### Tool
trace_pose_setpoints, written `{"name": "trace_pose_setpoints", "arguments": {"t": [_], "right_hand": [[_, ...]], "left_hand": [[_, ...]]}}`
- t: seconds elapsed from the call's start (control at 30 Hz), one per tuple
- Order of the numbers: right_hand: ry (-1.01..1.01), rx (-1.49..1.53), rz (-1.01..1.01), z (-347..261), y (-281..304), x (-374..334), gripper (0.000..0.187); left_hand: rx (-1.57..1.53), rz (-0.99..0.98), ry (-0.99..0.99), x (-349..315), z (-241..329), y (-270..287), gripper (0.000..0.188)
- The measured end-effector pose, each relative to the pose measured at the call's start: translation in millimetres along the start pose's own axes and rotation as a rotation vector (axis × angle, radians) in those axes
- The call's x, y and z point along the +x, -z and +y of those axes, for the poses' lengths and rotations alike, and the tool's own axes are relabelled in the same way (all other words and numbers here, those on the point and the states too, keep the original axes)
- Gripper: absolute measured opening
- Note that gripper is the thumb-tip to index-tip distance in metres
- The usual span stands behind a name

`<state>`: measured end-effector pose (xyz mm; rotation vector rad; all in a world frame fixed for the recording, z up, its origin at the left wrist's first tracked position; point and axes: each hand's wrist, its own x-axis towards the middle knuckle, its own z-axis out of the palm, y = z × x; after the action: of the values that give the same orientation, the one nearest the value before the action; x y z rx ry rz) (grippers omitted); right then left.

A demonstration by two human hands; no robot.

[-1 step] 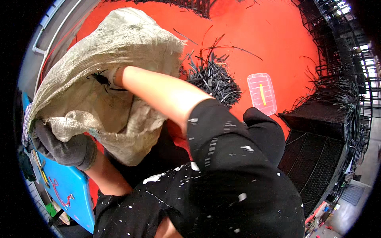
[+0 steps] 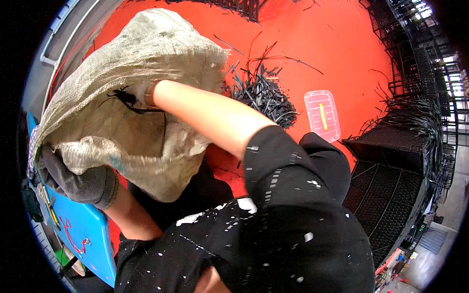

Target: The person sweeps small black debris from a red floor into a clear plastic container using a green dustpan. They then transfer the debris from the container into a large beige sack. The person also moves a stack of black mats to access more debris.

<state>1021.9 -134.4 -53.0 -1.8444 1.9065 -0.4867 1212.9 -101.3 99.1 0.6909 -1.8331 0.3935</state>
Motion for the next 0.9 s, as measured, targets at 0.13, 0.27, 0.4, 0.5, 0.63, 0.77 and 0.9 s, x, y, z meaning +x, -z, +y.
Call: {"name": "trace_pose_setpoints", "arguments": {"t": [0.13,0.27,0.4,0.5,0.63,0.77,0.9], "right_hand": [[-0.235,-0.130,-0.131,1.7,48.1,-84.6,0.039],[-0.540,1.178,0.219,53.8,26.5,-175.1,0.020],[-0.840,1.451,0.596,204.8,-86.6,-232.2,0.039],[-1.270,1.184,0.538,131.3,-153.7,-205.9,0.090],[-1.315,1.689,0.277,116.8,-172.4,-160.8,0.091],[-0.772,1.084,0.356,92.9,-92.7,-138.3,0.045],[-0.573,0.692,0.475,85.6,-30.7,-157.1,0.043]], "left_hand": [[0.073,0.001,-0.120,-1.1,-8.2,1.4,0.036],[0.054,0.054,-0.232,0.6,-22.2,3.0,0.041],[-0.114,0.085,-0.228,-1.3,2.5,-13.3,0.038],[-0.368,0.044,-0.054,-8.8,17.9,-25.4,0.037],[-0.228,0.043,-0.351,-8.1,26.7,-39.4,0.034],[-0.110,0.000,-0.381,-4.8,32.3,-37.2,0.031],[-0.759,-0.335,0.123,-7.6,68.8,-39.2,0.030]]}}
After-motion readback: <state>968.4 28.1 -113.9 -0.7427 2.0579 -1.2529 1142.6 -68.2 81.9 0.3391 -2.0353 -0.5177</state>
